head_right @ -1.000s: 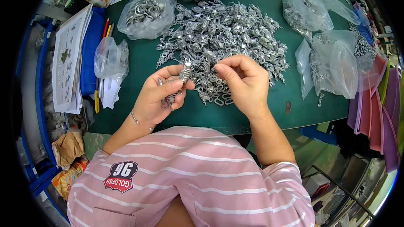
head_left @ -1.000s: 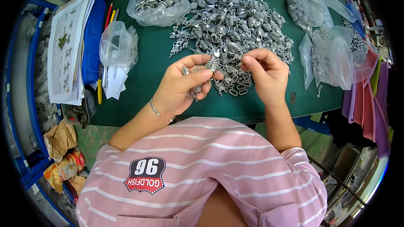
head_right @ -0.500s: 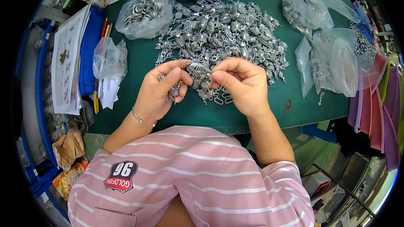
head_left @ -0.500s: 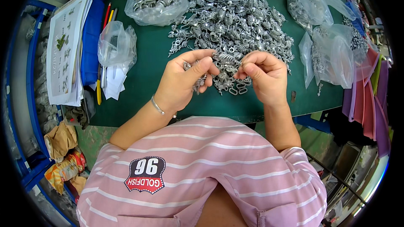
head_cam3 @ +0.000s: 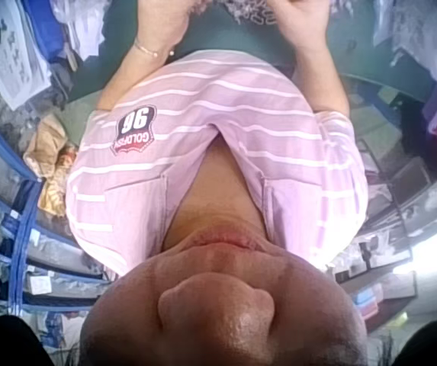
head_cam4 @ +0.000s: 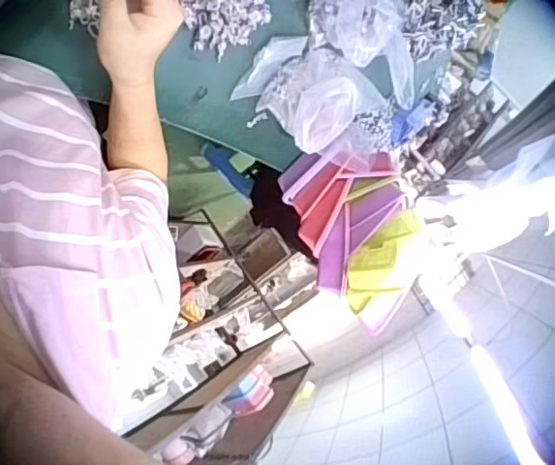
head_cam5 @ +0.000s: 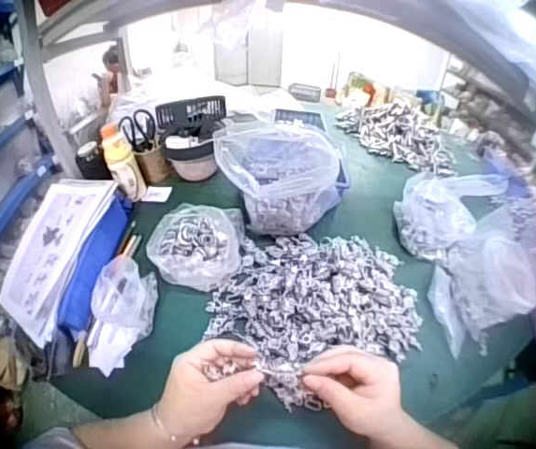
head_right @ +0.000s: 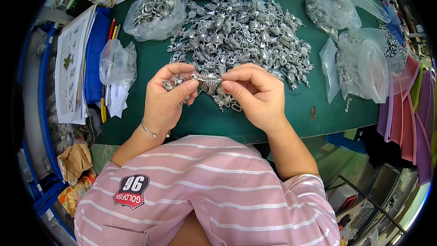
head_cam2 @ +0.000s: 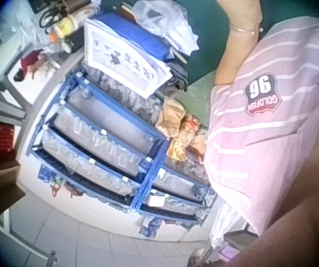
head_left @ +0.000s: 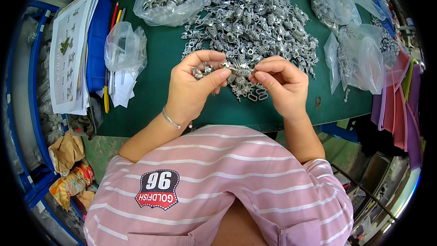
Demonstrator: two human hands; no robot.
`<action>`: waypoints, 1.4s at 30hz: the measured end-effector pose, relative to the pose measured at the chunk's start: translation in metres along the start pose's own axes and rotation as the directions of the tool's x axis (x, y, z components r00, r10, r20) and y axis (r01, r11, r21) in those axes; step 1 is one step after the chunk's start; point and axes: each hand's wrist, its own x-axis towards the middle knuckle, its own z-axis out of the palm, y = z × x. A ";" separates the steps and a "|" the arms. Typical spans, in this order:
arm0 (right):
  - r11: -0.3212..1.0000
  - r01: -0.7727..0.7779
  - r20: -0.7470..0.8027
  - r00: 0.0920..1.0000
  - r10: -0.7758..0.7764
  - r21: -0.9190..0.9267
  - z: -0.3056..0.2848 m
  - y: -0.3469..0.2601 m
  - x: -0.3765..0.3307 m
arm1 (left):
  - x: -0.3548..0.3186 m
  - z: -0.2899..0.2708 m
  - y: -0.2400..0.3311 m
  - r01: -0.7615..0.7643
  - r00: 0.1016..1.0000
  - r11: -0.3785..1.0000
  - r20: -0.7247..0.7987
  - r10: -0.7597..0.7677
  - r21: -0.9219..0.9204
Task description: The person sits at a green workbench and repeatedly picks up small silver metal components from a large pile. They interlock the components by hand, forming short chains, and then place the assembled pieces into a clear plastic bag. The process is repetitive, involving picking, linking, and bagging the metal parts.
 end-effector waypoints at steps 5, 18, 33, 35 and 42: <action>0.990 0.102 0.025 0.995 -0.100 -0.093 0.000 -0.001 -0.001 | 0.000 -0.003 -0.002 -0.025 1.000 0.997 0.020 0.024 0.080; 0.999 0.042 -0.123 0.991 -0.042 0.004 0.004 0.011 -0.004 | -0.002 0.001 -0.002 0.025 1.000 0.999 0.015 -0.024 -0.044; 0.808 0.408 0.014 0.896 -0.445 -0.424 0.011 0.001 -0.009 | -0.004 -0.004 -0.003 0.169 0.985 0.952 0.083 -0.152 -0.254; 0.547 0.594 0.225 0.771 -0.596 -0.589 0.016 -0.003 -0.010 | -0.002 -0.004 0.000 0.292 0.956 0.882 0.118 -0.267 -0.370; 0.589 0.466 0.226 0.871 -0.436 -0.660 0.008 0.003 0.005 | -0.003 -0.027 -0.013 0.357 0.931 0.782 0.132 -0.339 -0.510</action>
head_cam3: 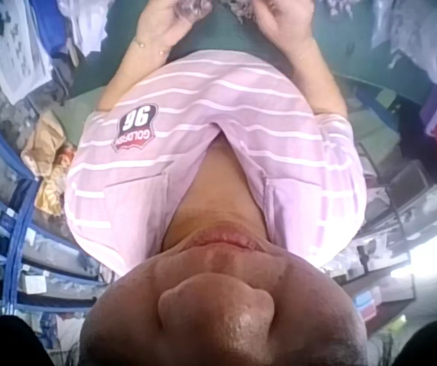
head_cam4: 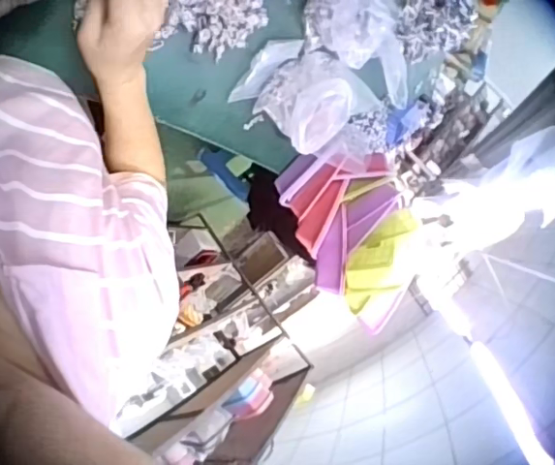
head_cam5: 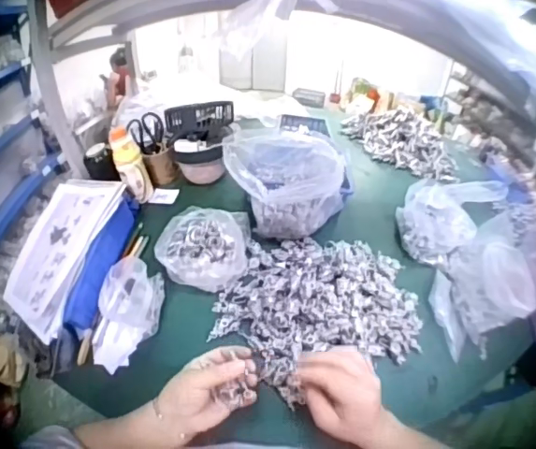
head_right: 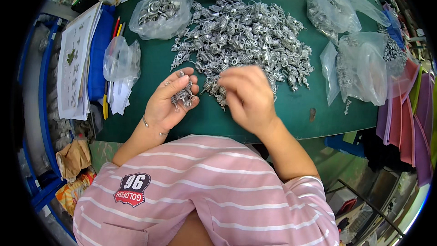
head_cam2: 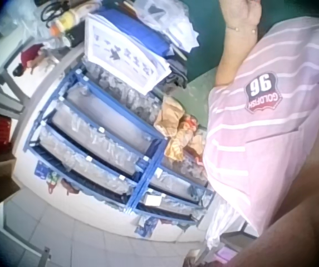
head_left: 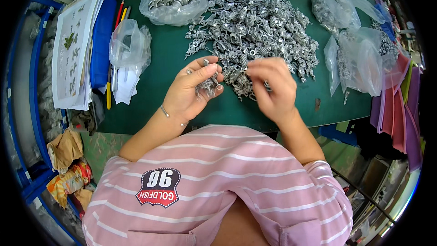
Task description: The person sits at a green workbench and repeatedly picks up small silver metal components from a large pile. They interlock the components by hand, forming short chains, and then place the assembled pieces into a clear plastic bag. The process is repetitive, involving picking, linking, and bagging the metal parts.
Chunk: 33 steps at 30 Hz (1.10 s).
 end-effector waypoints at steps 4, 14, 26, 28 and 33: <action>0.942 -0.167 0.110 0.972 0.206 -0.291 0.013 0.005 0.004 | 0.001 0.008 0.003 -0.087 0.996 0.994 -0.013 0.088 0.059; 0.903 -0.311 -0.016 0.947 0.321 -0.296 0.024 0.013 0.004 | 0.004 0.009 0.003 -0.107 0.994 0.970 0.017 0.105 0.218; 0.887 -0.329 0.050 0.942 0.331 0.324 0.011 -0.005 0.002 | 0.004 0.020 -0.001 -0.137 0.991 0.928 0.045 0.129 0.347; 0.920 -0.257 0.069 0.966 0.248 0.295 0.011 -0.002 0.002 | 0.005 0.020 -0.002 -0.162 0.987 0.920 0.056 0.152 0.357; 0.824 -0.324 0.025 0.935 0.353 0.465 0.015 0.000 -0.002 | 0.003 0.023 -0.001 -0.178 0.982 0.919 -0.001 0.191 0.353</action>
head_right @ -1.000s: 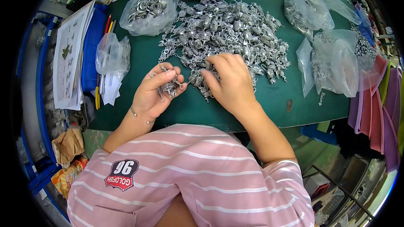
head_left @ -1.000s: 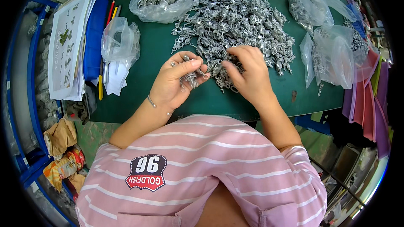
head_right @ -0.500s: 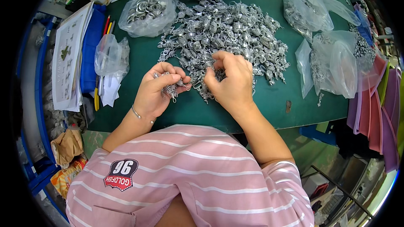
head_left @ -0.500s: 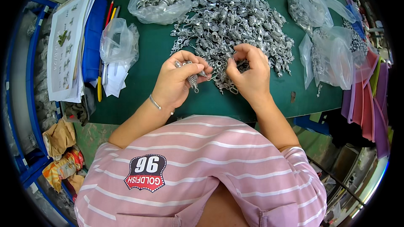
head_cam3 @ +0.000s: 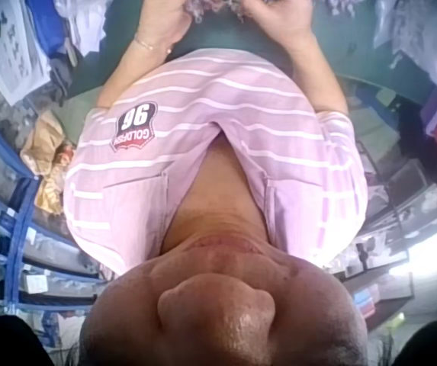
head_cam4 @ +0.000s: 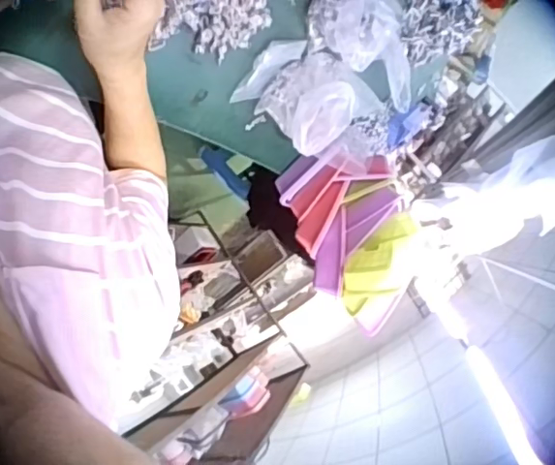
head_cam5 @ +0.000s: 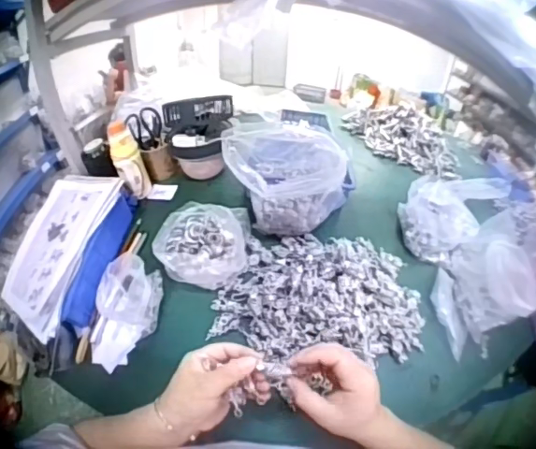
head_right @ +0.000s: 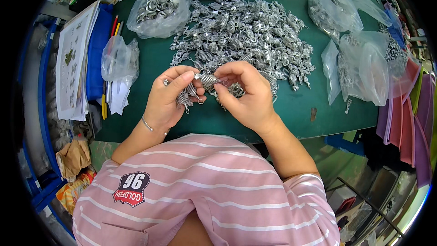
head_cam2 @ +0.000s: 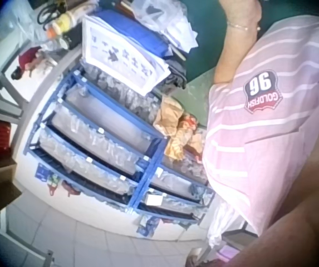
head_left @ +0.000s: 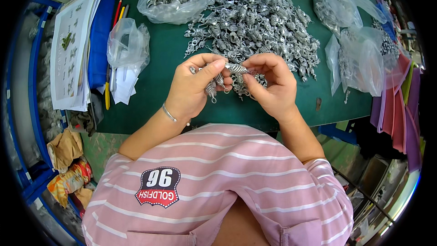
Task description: The person sits at a green workbench and repeatedly picks up small silver metal components from a large pile. They interlock the components by hand, forming short chains, and then place the assembled pieces into a clear plastic bag. The process is repetitive, involving picking, linking, and bagging the metal parts.
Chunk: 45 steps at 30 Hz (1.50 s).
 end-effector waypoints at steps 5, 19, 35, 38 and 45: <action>0.968 -0.228 0.039 0.973 0.225 0.103 -0.007 -0.003 -0.004 | -0.002 -0.001 0.000 -0.015 1.000 0.998 0.000 0.015 -0.058; 0.981 -0.190 0.022 0.981 0.191 -0.041 -0.011 -0.005 -0.006 | -0.001 -0.003 -0.001 0.019 1.000 0.998 -0.016 -0.020 -0.065; 0.986 -0.150 -0.062 0.987 0.146 -0.066 -0.011 -0.007 -0.006 | -0.002 -0.005 -0.007 -0.097 0.995 0.992 0.011 0.096 0.083; 0.987 -0.149 -0.061 0.987 0.146 -0.056 -0.012 -0.006 -0.006 | -0.002 -0.005 -0.008 -0.091 0.996 0.992 0.013 0.090 0.082; 0.984 0.057 -0.021 0.998 -0.062 -0.171 -0.013 -0.007 -0.003 | -0.001 -0.003 -0.005 0.033 0.999 0.999 -0.040 -0.034 -0.018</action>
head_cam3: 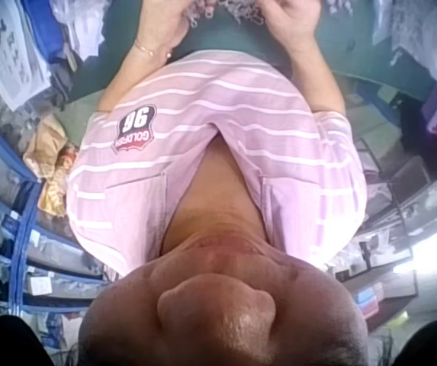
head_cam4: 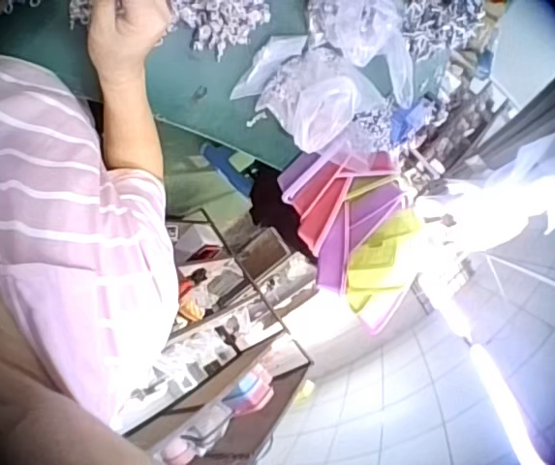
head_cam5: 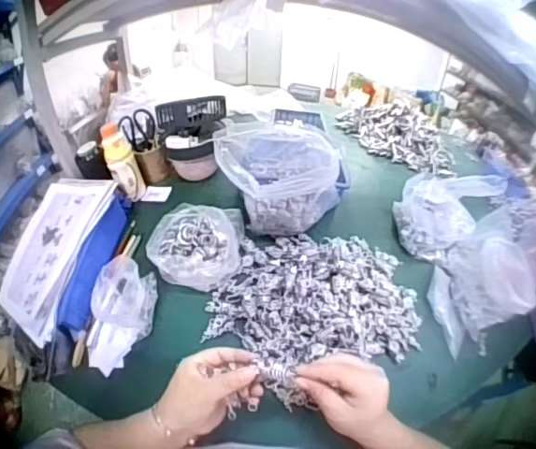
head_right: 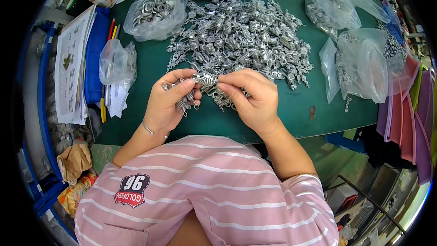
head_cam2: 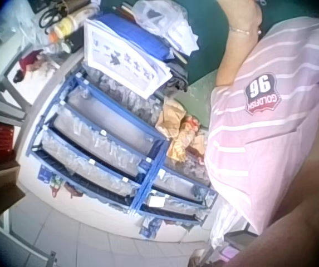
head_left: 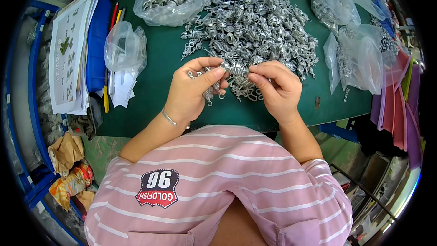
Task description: The person sits at a green workbench and repeatedly picks up small silver metal components from a large pile. They interlock the components by hand, forming short chains, and then place the assembled pieces into a clear plastic bag. The process is repetitive, involving picking, linking, and bagging the metal parts.
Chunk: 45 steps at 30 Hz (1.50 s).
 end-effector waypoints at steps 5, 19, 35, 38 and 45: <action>0.986 0.161 0.007 0.987 -0.161 -0.039 0.004 -0.002 -0.002 | 0.000 -0.004 -0.004 -0.027 0.999 0.999 0.022 0.027 -0.019; 0.951 0.060 0.319 0.947 0.042 -0.304 -0.013 0.000 0.009 | 0.006 -0.026 0.004 0.155 0.985 0.907 0.134 -0.110 -0.391; 0.998 -0.059 0.209 0.976 0.065 -0.039 -0.002 -0.013 0.012 | -0.005 0.003 0.010 0.090 0.990 0.994 0.106 -0.096 0.061; 0.989 -0.107 0.099 0.990 0.097 0.099 0.010 -0.011 0.006 | -0.005 0.003 0.008 0.056 0.993 0.997 0.100 -0.061 0.054; 0.945 -0.292 0.143 0.952 0.272 0.148 0.004 -0.005 0.004 | -0.004 -0.003 0.004 -0.012 0.997 1.000 0.080 0.014 -0.028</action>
